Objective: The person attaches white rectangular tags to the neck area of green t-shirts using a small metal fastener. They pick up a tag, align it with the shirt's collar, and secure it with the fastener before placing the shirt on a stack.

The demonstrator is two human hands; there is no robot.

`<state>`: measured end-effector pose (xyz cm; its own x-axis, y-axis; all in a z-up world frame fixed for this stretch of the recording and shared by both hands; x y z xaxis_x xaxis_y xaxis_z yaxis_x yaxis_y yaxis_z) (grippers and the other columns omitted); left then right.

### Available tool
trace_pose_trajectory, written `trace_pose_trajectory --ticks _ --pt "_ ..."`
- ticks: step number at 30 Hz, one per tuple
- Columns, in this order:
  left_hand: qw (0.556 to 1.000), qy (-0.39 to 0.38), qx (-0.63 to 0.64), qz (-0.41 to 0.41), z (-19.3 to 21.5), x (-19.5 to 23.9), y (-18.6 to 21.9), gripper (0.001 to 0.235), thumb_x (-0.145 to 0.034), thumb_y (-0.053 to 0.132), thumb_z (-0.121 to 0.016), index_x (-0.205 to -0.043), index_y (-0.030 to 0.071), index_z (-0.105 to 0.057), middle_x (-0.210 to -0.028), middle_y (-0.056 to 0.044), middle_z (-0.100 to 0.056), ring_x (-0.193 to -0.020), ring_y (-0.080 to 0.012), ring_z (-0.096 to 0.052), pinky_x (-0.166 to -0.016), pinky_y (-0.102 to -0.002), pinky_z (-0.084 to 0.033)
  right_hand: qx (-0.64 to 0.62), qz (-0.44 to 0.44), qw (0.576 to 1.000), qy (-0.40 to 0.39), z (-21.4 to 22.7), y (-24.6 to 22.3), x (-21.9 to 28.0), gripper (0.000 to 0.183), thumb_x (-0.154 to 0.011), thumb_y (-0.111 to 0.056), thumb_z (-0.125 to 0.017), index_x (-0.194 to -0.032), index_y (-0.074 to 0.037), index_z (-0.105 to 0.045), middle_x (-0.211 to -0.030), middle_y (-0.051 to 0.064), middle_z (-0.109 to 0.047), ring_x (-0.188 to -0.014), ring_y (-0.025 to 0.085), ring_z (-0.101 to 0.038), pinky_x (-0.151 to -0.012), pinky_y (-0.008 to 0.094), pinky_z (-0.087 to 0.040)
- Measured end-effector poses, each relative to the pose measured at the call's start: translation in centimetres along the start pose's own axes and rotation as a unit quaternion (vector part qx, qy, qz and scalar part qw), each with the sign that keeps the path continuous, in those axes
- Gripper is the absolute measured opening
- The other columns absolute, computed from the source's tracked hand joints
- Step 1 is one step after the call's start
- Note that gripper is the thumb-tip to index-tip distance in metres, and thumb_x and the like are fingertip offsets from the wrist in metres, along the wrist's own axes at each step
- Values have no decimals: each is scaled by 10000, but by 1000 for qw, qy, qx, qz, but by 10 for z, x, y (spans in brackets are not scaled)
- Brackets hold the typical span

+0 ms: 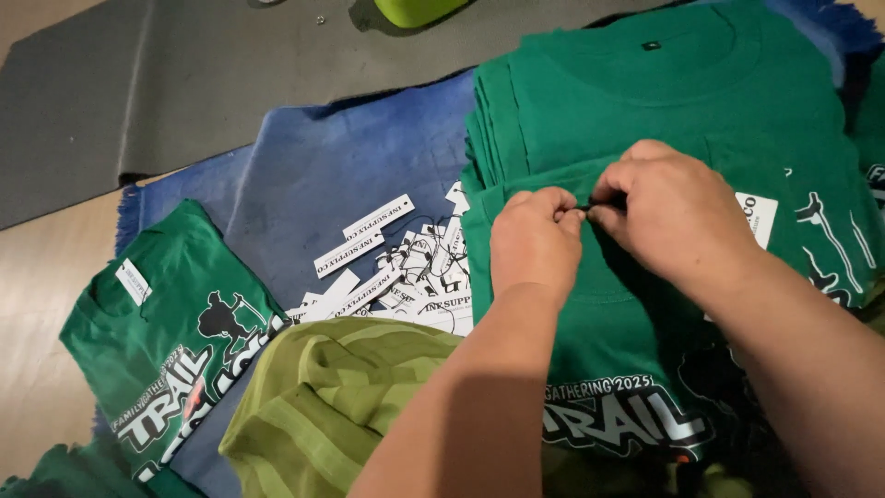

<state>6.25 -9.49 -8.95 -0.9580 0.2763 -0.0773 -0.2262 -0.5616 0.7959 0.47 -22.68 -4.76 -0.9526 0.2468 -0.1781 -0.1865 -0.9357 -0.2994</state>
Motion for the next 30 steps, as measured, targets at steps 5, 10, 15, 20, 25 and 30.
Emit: trace_pose_trajectory --ticks 5,10,15,20,25,30 --pt "1000 -15 9 14 4 1 3 105 -863 159 -714 -940 158 -786 -915 -52 -690 -759 -251 -673 -717 -385 -565 49 -10 999 -8 -5 -4 1 112 -868 -291 -741 -922 -204 -786 -1038 9 -666 -850 292 -674 -760 438 -565" --pt "1000 -11 -2 -4 3 0 2 101 -851 151 -725 -927 166 -789 -904 -56 -683 -755 -264 -672 -715 -396 -564 5 48 997 66 -9 0 5 68 -845 -226 -773 -908 -202 -781 -985 -37 -670 -799 234 -654 -661 386 -527" --pt "1000 -15 21 -3 4 -1 -1 112 -865 124 -709 -930 151 -796 -906 -50 -685 -733 -235 -669 -687 -366 -571 -9 65 995 81 -9 -4 4 71 -850 -190 -731 -905 -193 -777 -971 -36 -672 -801 234 -648 -651 385 -514" --pt "1000 -18 19 -5 -2 -3 -5 30 -856 125 -729 -845 108 -751 -859 -47 -656 -719 -210 -636 -682 -363 -549 -92 35 994 49 -10 0 -1 34 -851 -137 -720 -878 -118 -730 -958 5 -686 -734 243 -616 -665 382 -491" --pt "997 -73 15 13 1 -4 -3 73 -872 182 -745 -815 137 -753 -953 -40 -628 -780 -211 -639 -725 -352 -552 -111 1 994 2 -10 6 -5 82 -865 -185 -709 -903 -121 -744 -985 3 -696 -785 243 -639 -710 384 -504" --pt "997 -66 37 26 -1 -7 -7 228 -920 280 -636 -894 99 -772 -967 -77 -680 -839 -250 -661 -789 -366 -548 -115 20 993 1 -9 4 -4 59 -871 -141 -709 -924 -115 -720 -979 13 -689 -779 245 -636 -708 387 -504"
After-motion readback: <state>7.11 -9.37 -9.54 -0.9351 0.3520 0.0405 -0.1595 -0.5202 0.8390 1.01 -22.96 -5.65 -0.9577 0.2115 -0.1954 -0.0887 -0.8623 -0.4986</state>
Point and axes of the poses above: each hand's wrist, its own x-axis away from the middle knuckle, its own z-axis out of the back of the hand, y = z × x, the point moved 3 cm from there along -x, towards the middle knuckle
